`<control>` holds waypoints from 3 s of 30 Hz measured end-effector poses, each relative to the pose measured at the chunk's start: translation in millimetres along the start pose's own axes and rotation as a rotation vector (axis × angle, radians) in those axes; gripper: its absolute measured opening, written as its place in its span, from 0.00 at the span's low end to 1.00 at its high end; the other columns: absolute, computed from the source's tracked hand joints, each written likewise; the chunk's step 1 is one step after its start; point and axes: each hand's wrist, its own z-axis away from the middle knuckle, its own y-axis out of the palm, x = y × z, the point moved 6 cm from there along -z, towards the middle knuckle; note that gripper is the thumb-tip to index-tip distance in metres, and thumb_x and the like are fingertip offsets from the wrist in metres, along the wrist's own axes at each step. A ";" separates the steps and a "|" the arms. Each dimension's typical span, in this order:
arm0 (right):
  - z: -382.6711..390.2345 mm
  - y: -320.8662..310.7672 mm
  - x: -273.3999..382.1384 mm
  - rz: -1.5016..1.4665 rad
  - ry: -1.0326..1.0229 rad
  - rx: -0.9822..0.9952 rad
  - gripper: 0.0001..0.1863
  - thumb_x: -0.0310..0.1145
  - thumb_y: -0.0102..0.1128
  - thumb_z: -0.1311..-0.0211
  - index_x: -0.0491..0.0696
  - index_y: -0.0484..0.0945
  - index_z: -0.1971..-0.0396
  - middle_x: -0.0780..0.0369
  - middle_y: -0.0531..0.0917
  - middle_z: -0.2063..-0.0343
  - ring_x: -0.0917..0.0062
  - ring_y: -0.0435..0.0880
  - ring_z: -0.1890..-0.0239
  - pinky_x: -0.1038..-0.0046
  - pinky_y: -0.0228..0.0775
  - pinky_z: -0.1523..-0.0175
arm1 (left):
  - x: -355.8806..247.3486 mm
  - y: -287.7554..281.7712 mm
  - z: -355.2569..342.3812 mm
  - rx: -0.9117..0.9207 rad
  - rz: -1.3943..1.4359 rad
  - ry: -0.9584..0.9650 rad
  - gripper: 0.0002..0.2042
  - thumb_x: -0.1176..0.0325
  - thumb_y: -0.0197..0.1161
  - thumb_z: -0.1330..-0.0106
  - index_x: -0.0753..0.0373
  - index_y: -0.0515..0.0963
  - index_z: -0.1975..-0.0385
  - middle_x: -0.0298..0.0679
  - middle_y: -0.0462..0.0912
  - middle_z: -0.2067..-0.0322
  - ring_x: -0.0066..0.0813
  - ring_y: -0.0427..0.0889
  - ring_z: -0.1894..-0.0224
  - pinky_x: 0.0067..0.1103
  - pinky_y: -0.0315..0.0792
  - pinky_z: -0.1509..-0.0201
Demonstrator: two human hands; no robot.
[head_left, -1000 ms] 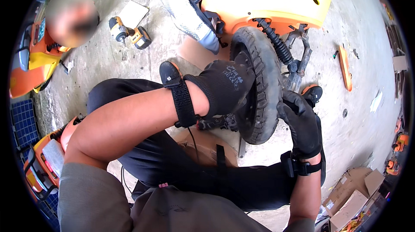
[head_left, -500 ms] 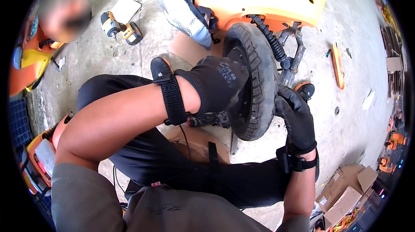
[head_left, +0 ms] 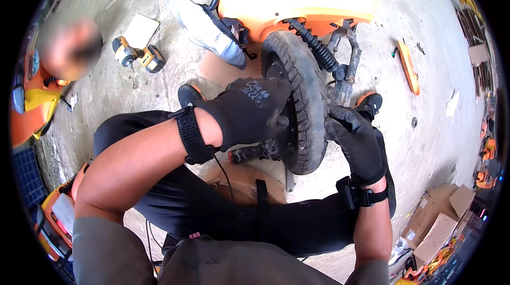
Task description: The person works on the hub motor of a scooter wheel, rotating the motor assembly by hand while it is attached to the tire.
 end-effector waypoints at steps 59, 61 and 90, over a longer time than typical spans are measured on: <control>16.6 12.0 -1.4 0.833 -0.347 -0.133 0.44 0.35 0.78 0.57 0.36 0.64 0.40 0.45 0.75 0.54 0.47 0.76 0.50 0.54 0.69 0.43 | 66.9 -24.2 -29.3 -0.066 -0.095 -0.350 0.36 0.68 0.69 0.41 0.71 0.62 0.32 0.60 0.76 0.44 0.57 0.77 0.42 0.37 0.73 0.39; 22.7 5.8 0.1 0.857 -0.365 -0.129 0.41 0.34 0.77 0.56 0.37 0.65 0.43 0.46 0.75 0.55 0.48 0.76 0.51 0.54 0.69 0.44 | 67.4 -21.2 -32.2 -0.019 -0.092 -0.359 0.40 0.69 0.72 0.45 0.70 0.60 0.31 0.59 0.72 0.40 0.56 0.76 0.40 0.37 0.73 0.38; 9.5 18.1 14.7 0.845 -0.393 -0.104 0.43 0.43 0.82 0.54 0.36 0.69 0.44 0.47 0.79 0.55 0.52 0.81 0.53 0.57 0.74 0.48 | -39.0 15.7 19.2 -0.191 -0.635 -0.047 0.32 0.66 0.58 0.38 0.79 0.64 0.35 0.63 0.74 0.40 0.51 0.80 0.46 0.35 0.74 0.44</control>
